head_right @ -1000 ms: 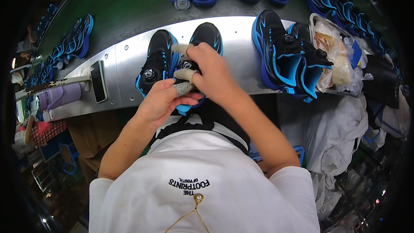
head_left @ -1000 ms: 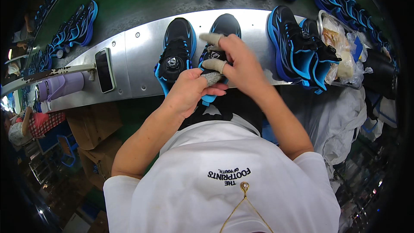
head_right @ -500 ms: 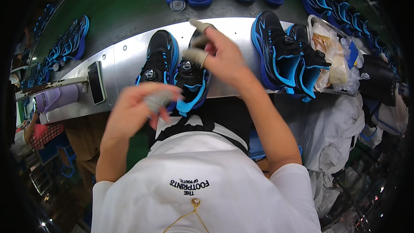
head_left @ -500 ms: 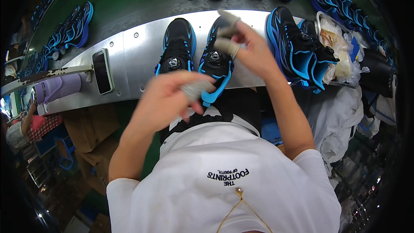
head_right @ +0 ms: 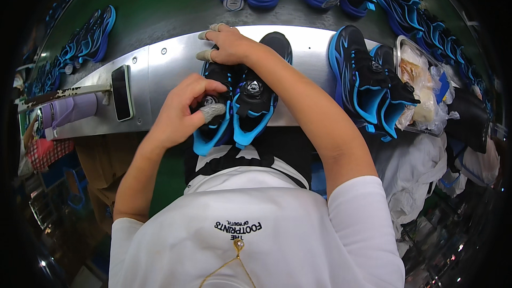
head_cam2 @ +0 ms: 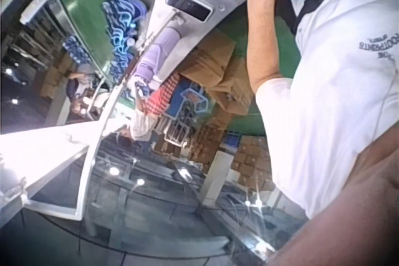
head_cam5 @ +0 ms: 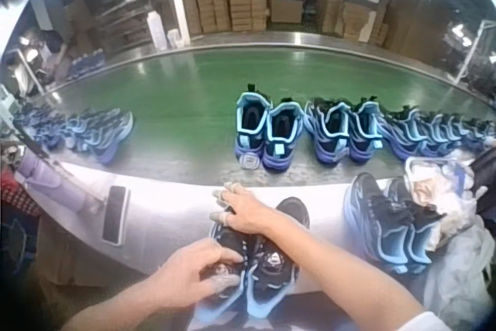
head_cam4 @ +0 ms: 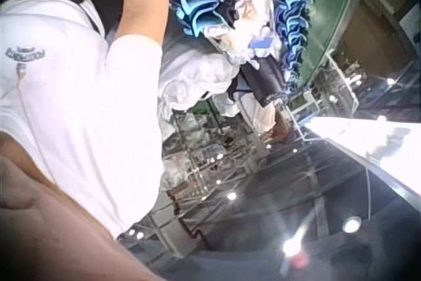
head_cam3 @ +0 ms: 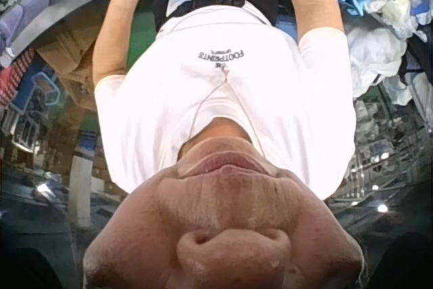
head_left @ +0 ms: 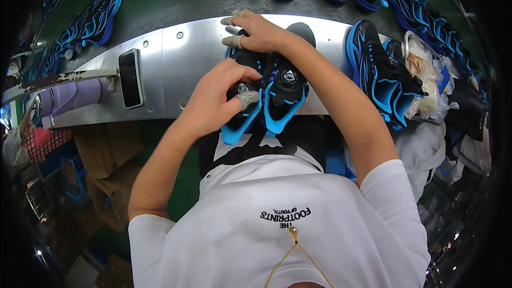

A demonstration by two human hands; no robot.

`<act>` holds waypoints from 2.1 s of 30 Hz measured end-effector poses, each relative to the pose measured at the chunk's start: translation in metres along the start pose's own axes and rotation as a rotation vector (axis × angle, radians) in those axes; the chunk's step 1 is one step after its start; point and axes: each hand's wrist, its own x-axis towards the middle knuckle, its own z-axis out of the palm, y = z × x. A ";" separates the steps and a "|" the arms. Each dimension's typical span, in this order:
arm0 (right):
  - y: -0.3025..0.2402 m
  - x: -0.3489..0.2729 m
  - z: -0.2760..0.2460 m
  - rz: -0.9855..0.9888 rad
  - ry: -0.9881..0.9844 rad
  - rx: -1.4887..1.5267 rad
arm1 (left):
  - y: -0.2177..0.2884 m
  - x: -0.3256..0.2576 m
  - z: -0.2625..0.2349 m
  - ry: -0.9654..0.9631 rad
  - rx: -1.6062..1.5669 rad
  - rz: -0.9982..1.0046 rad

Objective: The person wipes shoe dials and collars by hand using cloth finger covers, places the shoes onto a conveyor belt, and takes new shoes from the conveyor belt to wipe.

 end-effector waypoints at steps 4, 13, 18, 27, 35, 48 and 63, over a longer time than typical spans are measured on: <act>-0.005 0.008 -0.001 -0.034 -0.064 -0.006 | -0.006 -0.005 -0.007 -0.177 -0.297 -0.015; -0.009 0.010 -0.001 0.039 -0.081 -0.060 | -0.003 -0.008 -0.002 -0.061 -0.170 -0.010; -0.011 0.010 0.001 0.020 -0.088 -0.059 | -0.010 -0.006 -0.005 -0.132 -0.309 0.005; 0.000 0.011 0.006 -0.022 -0.049 -0.039 | -0.006 -0.006 -0.006 -0.153 -0.297 -0.086; -0.003 0.012 0.003 -0.008 -0.044 -0.033 | -0.009 -0.012 0.007 0.097 -0.057 0.015; -0.002 0.013 0.002 0.011 -0.031 0.066 | -0.033 -0.018 0.009 0.089 -0.136 0.108; -0.003 0.002 -0.011 -0.002 0.091 0.118 | -0.036 -0.013 -0.010 -0.026 -0.386 0.051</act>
